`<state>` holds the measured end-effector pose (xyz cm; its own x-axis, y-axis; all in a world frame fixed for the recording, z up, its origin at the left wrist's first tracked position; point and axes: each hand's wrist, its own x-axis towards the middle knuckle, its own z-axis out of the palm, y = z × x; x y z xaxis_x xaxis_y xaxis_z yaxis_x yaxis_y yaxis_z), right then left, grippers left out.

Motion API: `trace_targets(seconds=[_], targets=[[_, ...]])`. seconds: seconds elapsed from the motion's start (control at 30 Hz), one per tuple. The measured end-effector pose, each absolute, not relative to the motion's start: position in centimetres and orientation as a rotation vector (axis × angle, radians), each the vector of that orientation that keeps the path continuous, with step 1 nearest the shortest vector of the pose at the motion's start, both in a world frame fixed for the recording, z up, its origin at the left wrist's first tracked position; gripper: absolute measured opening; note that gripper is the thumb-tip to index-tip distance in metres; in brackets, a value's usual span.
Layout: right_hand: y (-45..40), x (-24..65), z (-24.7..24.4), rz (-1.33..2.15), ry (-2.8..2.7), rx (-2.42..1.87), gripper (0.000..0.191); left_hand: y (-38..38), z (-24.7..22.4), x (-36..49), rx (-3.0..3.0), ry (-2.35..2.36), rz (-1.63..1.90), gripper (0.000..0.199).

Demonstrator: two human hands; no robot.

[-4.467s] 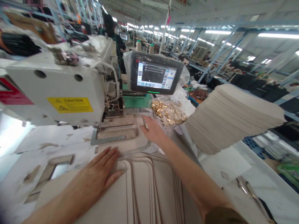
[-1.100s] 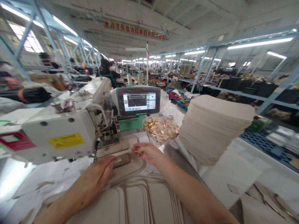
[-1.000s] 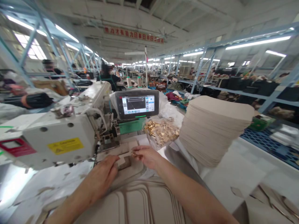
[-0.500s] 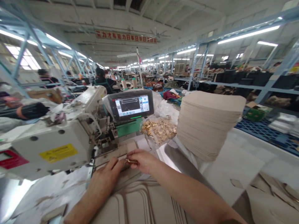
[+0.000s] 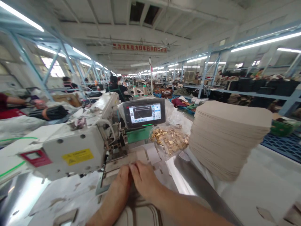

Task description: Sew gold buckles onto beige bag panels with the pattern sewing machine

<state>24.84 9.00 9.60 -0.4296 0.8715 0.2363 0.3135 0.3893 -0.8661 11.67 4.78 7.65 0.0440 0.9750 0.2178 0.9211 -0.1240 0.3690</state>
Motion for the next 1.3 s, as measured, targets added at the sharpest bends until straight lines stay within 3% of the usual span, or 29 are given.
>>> trace_targets(seconds=[0.07,0.27,0.4,0.73,1.0,1.3], targets=[[8.0,24.7,10.2,0.968,-2.072,-1.026,0.032,4.8,7.4,11.4,2.059,1.931,0.727,0.034],[6.9,24.7,10.6,0.999,-2.204,-1.168,0.063,4.0,6.8,11.0,2.082,1.682,0.927,0.056],[7.0,24.9,10.1,0.848,-2.295,-1.076,0.072,3.7,7.2,10.8,2.103,1.486,0.996,0.066],[7.5,24.9,10.7,0.691,-2.445,-0.984,0.065,4.4,7.5,10.4,1.841,1.610,0.938,0.056],[6.9,24.9,10.0,0.912,-2.421,-1.029,0.069,4.3,7.4,10.3,1.780,1.480,1.059,0.074],[7.7,25.3,10.9,0.831,-2.487,-0.993,0.049,4.4,7.8,9.9,1.859,1.450,1.035,0.064]])
